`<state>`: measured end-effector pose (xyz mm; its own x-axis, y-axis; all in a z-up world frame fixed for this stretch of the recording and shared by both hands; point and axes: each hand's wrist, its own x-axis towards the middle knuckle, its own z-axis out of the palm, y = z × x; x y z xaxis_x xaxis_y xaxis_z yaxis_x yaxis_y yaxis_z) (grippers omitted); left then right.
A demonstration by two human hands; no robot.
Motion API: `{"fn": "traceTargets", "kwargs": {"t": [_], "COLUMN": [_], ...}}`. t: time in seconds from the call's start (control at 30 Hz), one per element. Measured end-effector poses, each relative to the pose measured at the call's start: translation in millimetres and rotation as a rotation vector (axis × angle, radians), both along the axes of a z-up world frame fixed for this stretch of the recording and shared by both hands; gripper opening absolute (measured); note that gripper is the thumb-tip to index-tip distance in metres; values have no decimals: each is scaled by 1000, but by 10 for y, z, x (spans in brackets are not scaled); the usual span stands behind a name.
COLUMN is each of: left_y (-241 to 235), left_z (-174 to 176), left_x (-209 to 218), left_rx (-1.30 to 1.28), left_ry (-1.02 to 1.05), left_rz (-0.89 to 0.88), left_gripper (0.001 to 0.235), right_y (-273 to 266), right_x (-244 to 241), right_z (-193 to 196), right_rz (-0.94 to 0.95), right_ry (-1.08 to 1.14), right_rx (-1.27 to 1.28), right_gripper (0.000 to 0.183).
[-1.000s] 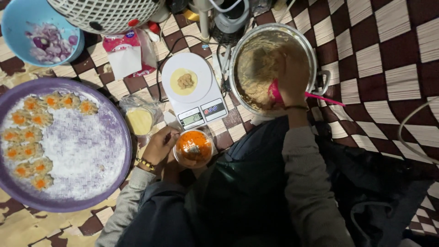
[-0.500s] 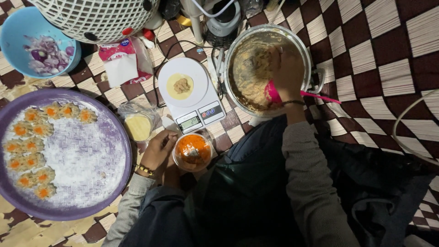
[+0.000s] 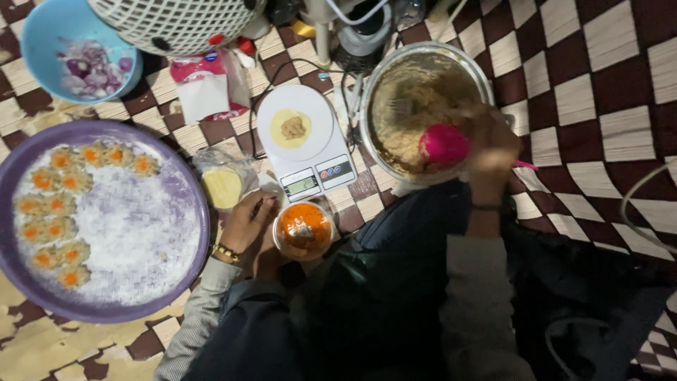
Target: The person prepares dim sum by placing a circular dough wrapper on a digital scale, adding a portion of meat filling with a spoon, and then folding the edges of the dough to enclose the filling.
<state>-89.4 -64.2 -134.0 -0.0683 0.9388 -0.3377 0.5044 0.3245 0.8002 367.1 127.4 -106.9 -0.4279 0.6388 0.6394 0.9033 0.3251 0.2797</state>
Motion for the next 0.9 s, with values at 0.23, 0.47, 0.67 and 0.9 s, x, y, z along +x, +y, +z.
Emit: {"fn": "traceTargets", "kwargs": {"t": [0.23,0.47,0.67,0.9], "left_y": [-96,-71,-137,-148], "left_z": [-316,-303,-365,-463], "left_x": [-45,-23,-47,-28], "left_rx": [141,95,91,106], "left_ry": [13,-122,-183,-173], "left_rz": [89,183,209,197], "left_gripper": [33,24,23,22], "right_y": [-830,-1023,-920,-941], "right_x": [156,-1560,-1975,-1893], "right_z": [99,349,487,526], "right_rz": [-359,-11,399,533], "right_ry": [269,1073,1097,897], "right_rx": [-209,-692,-726,-696], "right_gripper": [7,24,17,17]}}
